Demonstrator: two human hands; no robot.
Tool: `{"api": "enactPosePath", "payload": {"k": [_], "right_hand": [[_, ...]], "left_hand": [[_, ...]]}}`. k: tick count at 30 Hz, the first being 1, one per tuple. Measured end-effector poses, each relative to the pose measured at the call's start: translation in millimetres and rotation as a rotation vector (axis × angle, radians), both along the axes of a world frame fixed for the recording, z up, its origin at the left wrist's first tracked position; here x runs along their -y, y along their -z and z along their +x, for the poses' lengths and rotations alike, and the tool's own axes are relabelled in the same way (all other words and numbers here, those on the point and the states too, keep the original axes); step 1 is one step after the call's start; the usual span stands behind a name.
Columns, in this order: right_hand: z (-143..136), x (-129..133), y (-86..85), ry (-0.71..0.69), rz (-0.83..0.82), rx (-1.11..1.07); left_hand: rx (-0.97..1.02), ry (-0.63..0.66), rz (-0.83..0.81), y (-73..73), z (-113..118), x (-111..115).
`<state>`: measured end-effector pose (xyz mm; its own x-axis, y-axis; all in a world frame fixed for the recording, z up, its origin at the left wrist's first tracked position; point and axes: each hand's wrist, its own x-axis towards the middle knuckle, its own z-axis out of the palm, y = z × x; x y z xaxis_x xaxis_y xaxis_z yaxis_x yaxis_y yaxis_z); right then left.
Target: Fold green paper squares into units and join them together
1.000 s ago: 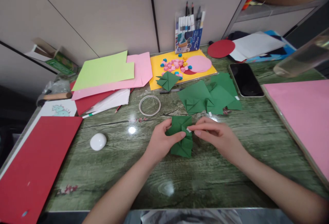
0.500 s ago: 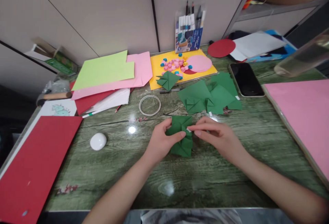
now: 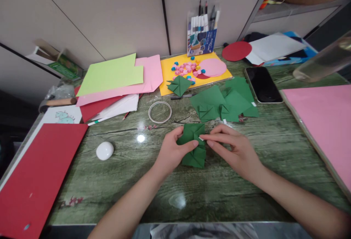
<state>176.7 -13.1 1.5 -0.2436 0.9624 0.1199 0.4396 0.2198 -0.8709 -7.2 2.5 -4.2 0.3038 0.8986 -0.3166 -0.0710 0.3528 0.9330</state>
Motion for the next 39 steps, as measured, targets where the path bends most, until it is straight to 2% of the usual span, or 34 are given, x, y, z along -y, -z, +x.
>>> {"api": "enactPosePath", "payload": {"k": [12,20,28,35,39], "right_hand": [[-1,4,1.2,-0.007,0.201,0.152],[-2,4,0.5,-0.004,0.131,0.104],[0,6,7.1,-0.038,0.478,0.35],[-1,10,9.6,-0.06,0.536,0.395],[-4,12,10.9,-0.094,0.532,0.395]], "left_hand": [[0.015,-0.027,-0.025,-1.0,1,1],[0.007,-0.066,-0.019,-0.9,2,3],[0.051,-0.116,-0.015,-2.1,5,3],[0.068,-0.189,0.04,2.2,9,9],[-0.004,-0.217,0.067,0.9,10,12]]}}
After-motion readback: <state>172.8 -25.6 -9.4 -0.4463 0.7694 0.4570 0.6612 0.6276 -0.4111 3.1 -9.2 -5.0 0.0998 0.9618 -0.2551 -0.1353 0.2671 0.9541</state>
